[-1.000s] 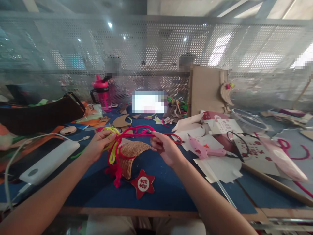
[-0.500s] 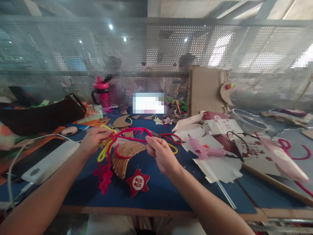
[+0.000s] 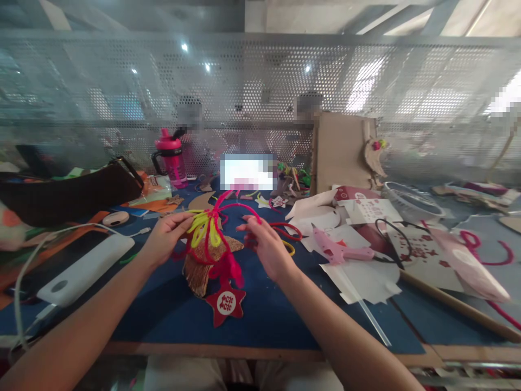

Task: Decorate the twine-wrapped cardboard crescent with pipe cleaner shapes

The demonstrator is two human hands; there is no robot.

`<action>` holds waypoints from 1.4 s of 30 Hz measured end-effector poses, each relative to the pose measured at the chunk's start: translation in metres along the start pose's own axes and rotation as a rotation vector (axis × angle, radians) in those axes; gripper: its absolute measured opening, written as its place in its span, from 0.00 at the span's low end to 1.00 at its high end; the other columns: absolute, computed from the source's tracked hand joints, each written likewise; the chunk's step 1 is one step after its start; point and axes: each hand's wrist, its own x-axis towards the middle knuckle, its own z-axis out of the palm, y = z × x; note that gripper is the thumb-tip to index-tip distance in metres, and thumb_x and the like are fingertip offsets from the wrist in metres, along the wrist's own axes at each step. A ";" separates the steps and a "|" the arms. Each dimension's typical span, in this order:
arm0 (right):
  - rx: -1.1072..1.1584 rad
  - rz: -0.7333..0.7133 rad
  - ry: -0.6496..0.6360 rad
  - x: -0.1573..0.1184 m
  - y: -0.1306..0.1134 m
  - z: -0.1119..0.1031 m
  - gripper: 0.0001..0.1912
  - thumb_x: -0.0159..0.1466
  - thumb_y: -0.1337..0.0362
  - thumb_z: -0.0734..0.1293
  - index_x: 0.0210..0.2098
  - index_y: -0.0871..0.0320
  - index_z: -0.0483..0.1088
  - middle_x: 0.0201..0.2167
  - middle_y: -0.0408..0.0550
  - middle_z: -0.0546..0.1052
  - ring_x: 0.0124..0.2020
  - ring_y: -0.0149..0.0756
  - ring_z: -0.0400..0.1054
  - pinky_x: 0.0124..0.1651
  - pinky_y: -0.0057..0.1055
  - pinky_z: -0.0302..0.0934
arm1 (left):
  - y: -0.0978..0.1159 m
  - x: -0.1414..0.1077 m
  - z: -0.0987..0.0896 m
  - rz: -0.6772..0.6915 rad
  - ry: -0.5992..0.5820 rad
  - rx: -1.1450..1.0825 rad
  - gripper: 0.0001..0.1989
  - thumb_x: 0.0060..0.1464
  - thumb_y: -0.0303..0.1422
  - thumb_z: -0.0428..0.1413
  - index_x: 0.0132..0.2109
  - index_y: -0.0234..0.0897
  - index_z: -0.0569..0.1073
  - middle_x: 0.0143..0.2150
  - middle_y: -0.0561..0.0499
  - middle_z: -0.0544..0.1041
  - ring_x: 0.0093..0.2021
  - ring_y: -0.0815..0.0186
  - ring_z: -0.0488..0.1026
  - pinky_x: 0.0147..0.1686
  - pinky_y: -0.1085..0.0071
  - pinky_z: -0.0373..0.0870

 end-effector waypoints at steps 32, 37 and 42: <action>-0.512 0.053 -0.264 0.000 -0.007 -0.013 0.22 0.54 0.47 0.67 0.35 0.62 0.70 0.15 0.34 0.52 0.16 0.20 0.42 0.18 0.24 0.35 | 0.028 -0.007 -0.032 0.433 -0.246 0.217 0.19 0.53 0.37 0.53 0.18 0.34 0.63 0.36 0.47 0.63 0.41 0.61 0.65 0.46 0.64 0.64; -0.516 0.072 -0.184 0.005 -0.007 -0.015 0.20 0.52 0.49 0.70 0.31 0.60 0.67 0.16 0.34 0.55 0.16 0.20 0.43 0.18 0.23 0.35 | 0.022 -0.012 -0.018 0.291 -0.218 0.024 0.17 0.52 0.36 0.54 0.20 0.34 0.63 0.36 0.49 0.64 0.40 0.63 0.67 0.43 0.65 0.66; -0.299 0.188 -0.137 0.010 -0.002 -0.015 0.21 0.50 0.51 0.71 0.27 0.58 0.59 0.15 0.32 0.52 0.16 0.19 0.42 0.17 0.20 0.35 | 0.016 -0.009 -0.009 0.226 -0.173 0.193 0.13 0.52 0.37 0.56 0.44 0.36 0.69 0.48 0.44 0.67 0.43 0.62 0.69 0.44 0.64 0.68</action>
